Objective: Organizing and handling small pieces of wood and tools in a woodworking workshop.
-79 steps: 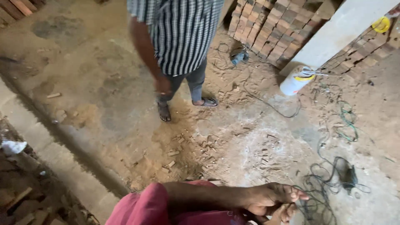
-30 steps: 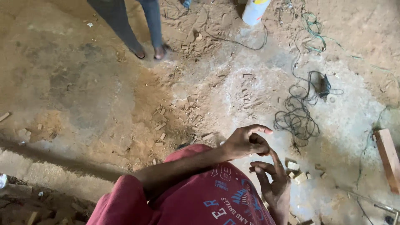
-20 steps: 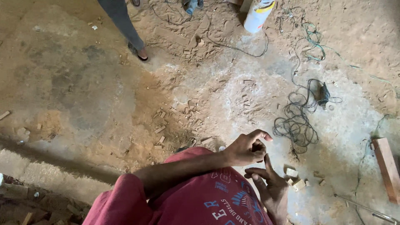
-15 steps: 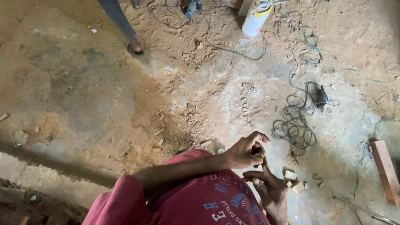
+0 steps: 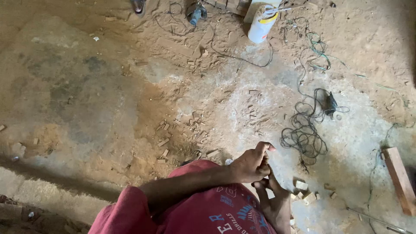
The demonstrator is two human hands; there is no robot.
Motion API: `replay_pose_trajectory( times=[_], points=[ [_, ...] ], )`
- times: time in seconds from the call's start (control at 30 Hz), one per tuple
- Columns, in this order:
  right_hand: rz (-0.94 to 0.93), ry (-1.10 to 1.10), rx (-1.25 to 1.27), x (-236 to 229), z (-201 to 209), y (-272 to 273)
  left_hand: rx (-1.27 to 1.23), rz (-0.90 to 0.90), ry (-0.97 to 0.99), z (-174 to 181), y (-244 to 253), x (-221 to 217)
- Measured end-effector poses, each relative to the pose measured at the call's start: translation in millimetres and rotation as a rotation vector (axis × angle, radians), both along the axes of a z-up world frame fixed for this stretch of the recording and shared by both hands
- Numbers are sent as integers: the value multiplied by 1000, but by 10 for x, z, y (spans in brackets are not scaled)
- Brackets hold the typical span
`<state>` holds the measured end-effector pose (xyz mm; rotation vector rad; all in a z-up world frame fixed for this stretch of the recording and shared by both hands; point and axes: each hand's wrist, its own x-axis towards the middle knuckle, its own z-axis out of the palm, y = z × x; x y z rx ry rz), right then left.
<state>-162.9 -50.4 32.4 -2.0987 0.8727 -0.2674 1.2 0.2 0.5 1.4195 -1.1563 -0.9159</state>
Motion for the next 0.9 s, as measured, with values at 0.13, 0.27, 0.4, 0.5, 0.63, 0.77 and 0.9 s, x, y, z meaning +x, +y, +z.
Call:
replay_pose_trajectory(
  times=[0.13,0.27,0.4,0.5,0.63,0.77,0.9],
  points=[
    [10,4,-62,-47,-154,-20,-34,14,69,-12,19,42],
    [11,-24,-86,-92,-152,-40,-13,37,116,-151,6,21],
    [-34,-54,8,-139,-112,0,39,54,97,-359,19,-35],
    [-13,-104,60,-135,-120,151,61,52,186,-398,224,18],
    [74,-79,127,-132,76,258,105,125,518,-701,303,-23],
    [-10,-133,49,-198,38,315,7,42,418,-492,405,100],
    [47,-236,20,-250,106,314,89,20,446,-566,386,146]
  ],
)
